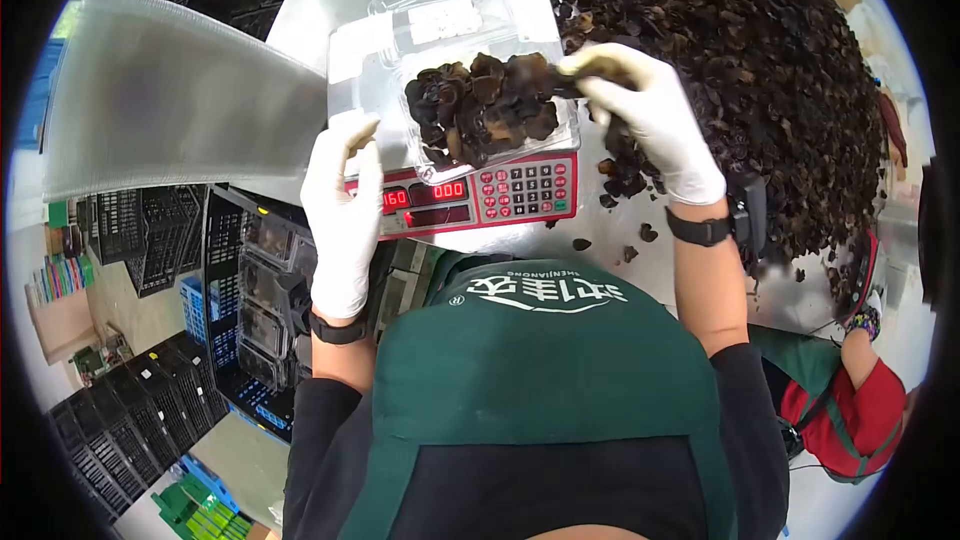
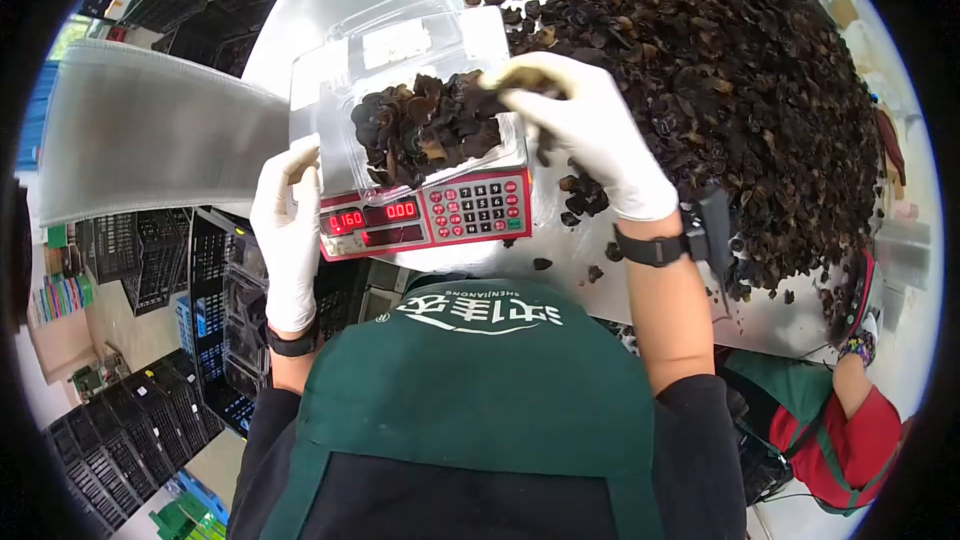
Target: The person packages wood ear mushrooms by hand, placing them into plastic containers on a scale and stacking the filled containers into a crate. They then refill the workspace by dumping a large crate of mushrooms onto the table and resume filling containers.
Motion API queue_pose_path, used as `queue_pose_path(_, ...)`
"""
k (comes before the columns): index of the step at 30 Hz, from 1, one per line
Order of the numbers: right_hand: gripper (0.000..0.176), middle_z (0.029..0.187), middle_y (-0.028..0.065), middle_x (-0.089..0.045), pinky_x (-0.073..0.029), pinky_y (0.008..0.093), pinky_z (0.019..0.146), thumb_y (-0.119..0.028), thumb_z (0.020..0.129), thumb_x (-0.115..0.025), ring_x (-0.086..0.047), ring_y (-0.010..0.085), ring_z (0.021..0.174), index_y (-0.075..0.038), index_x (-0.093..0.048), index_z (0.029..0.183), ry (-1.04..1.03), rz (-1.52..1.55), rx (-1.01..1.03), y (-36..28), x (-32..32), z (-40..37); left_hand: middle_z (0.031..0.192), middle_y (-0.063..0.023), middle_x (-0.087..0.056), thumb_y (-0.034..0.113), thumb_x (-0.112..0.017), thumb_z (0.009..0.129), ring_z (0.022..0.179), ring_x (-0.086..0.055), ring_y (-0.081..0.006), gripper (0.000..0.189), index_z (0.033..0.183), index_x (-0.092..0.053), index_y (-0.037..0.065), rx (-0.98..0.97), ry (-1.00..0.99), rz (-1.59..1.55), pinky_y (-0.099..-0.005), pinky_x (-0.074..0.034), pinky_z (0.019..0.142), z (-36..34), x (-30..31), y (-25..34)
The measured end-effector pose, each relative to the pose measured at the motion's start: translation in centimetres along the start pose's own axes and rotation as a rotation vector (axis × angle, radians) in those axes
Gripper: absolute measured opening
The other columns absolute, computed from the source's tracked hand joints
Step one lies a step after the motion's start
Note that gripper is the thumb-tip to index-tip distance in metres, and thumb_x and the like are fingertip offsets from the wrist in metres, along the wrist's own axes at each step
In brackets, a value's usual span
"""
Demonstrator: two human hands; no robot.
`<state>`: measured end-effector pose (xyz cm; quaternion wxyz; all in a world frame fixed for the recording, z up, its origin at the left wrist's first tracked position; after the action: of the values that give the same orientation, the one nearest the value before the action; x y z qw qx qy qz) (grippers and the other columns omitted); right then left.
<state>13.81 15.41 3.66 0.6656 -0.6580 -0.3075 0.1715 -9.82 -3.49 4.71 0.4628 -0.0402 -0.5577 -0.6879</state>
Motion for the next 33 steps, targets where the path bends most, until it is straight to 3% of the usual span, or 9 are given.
queue_pose_path(5, 0.030, 0.090, 0.0049, -0.070, -0.048, 0.0273, 0.072, -0.016, 0.086, -0.068, -0.061, 0.0123, 0.079, -0.010, -0.071, 0.115, -0.199, -0.241, 0.204, -0.2, -4.2, 3.0, 0.107, -0.0074, -0.067, -0.002, -0.061, 0.093, 0.097, -0.064, -0.0138, 0.023, 0.114, -0.067, 0.002, -0.017, -0.055, 0.040, -0.0274, -0.049, 0.090, 0.9, -0.6, 1.5)
queue_pose_path(10, 0.030, 0.087, 0.0021, -0.071, -0.043, 0.0217, 0.061, -0.014, 0.086, -0.066, -0.049, 0.0049, 0.062, -0.007, -0.072, 0.115, -0.151, -0.279, 0.128, -1.5, -2.3, 2.6, 0.107, -0.0097, -0.065, -0.001, -0.059, 0.092, 0.098, -0.065, -0.0191, 0.024, 0.114, -0.066, 0.004, 0.026, -0.004, 0.007, -0.0303, -0.050, 0.088, 0.5, 0.5, -0.4)
queue_pose_path(17, 0.026, 0.080, -0.0026, -0.065, -0.040, 0.0155, 0.048, -0.013, 0.093, -0.062, -0.055, 0.0002, 0.060, -0.008, -0.070, 0.117, 0.028, 0.001, -0.025, -0.5, 1.9, 1.7, 0.110, -0.0081, -0.067, -0.002, -0.059, 0.093, 0.102, -0.063, -0.0160, 0.024, 0.115, -0.066, 0.000, 0.058, 0.019, 0.061, -0.0292, -0.048, 0.094, 2.4, 2.9, -0.8)
queue_pose_path(18, 0.026, 0.079, -0.0043, -0.063, -0.037, 0.0147, 0.048, -0.015, 0.094, -0.060, -0.053, -0.0007, 0.060, -0.009, -0.070, 0.118, 0.046, 0.010, -0.136, -0.8, 2.2, 0.8, 0.110, -0.0083, -0.067, -0.001, -0.059, 0.093, 0.102, -0.063, -0.0162, 0.024, 0.116, -0.066, 0.000, 0.041, 0.027, 0.066, -0.0293, -0.048, 0.094, 3.0, 3.2, -0.9)
queue_pose_path(20, 0.028, 0.079, -0.0049, -0.061, -0.034, 0.0149, 0.047, -0.015, 0.095, -0.060, -0.050, -0.0012, 0.060, -0.008, -0.068, 0.121, 0.078, 0.059, -0.174, 1.6, 3.8, 0.1, 0.107, -0.0090, -0.068, 0.001, -0.060, 0.093, 0.100, -0.065, -0.0165, 0.022, 0.114, -0.067, 0.001, -0.007, 0.026, 0.132, -0.0294, -0.050, 0.091, 4.2, 3.6, 0.0)
queue_pose_path(24, 0.036, 0.084, -0.0003, -0.063, -0.038, 0.0159, 0.057, -0.026, 0.102, -0.056, -0.050, 0.0036, 0.067, -0.002, -0.062, 0.128, 0.116, 0.551, -0.189, 9.9, 7.5, -2.2, 0.102, -0.0107, -0.069, 0.006, -0.062, 0.091, 0.090, -0.067, -0.0172, 0.023, 0.113, -0.067, 0.002, 0.000, 0.002, 0.092, -0.0294, -0.052, 0.083, 5.6, 2.9, -0.5)
queue_pose_path(26, 0.040, 0.087, 0.0011, -0.066, -0.038, 0.0164, 0.054, -0.033, 0.103, -0.054, -0.052, 0.0047, 0.065, -0.003, -0.062, 0.128, 0.212, 0.640, -0.263, 12.9, 9.4, -3.9, 0.107, -0.0079, -0.070, 0.008, -0.062, 0.094, 0.094, -0.066, -0.0146, 0.024, 0.117, -0.067, 0.004, 0.055, -0.078, 0.127, -0.0283, -0.051, 0.087, 6.1, 1.8, -0.8)
queue_pose_path(31, 0.042, 0.083, 0.0014, -0.068, -0.034, 0.0184, 0.042, -0.038, 0.103, -0.052, -0.054, 0.0059, 0.057, -0.004, -0.066, 0.122, 0.440, 0.407, -0.395, 14.5, 12.4, -6.3, 0.106, -0.0088, -0.070, 0.026, -0.064, 0.093, 0.089, -0.066, -0.0160, 0.036, 0.126, -0.063, 0.010, 0.083, -0.210, 0.137, -0.0301, -0.053, 0.082, 7.9, -1.7, -1.8)
queue_pose_path(33, 0.036, 0.086, 0.0006, -0.070, -0.037, 0.0198, 0.046, -0.035, 0.103, -0.052, -0.056, 0.0048, 0.062, -0.007, -0.067, 0.121, 0.424, 0.240, -0.381, 14.8, 13.3, -6.4, 0.104, -0.0118, -0.070, 0.026, -0.063, 0.092, 0.087, -0.068, -0.0233, 0.035, 0.122, -0.062, 0.008, -0.003, -0.178, 0.257, -0.0346, -0.054, 0.080, 9.1, -3.1, -3.1)
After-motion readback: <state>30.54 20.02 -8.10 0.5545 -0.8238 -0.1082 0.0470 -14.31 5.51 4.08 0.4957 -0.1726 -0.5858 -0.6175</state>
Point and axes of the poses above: each hand's wrist, its own z-axis towards the middle knuckle, its own x-axis out of the back of the hand, y = z × x, the point moved 7 cm from there along z, towards the middle knuckle
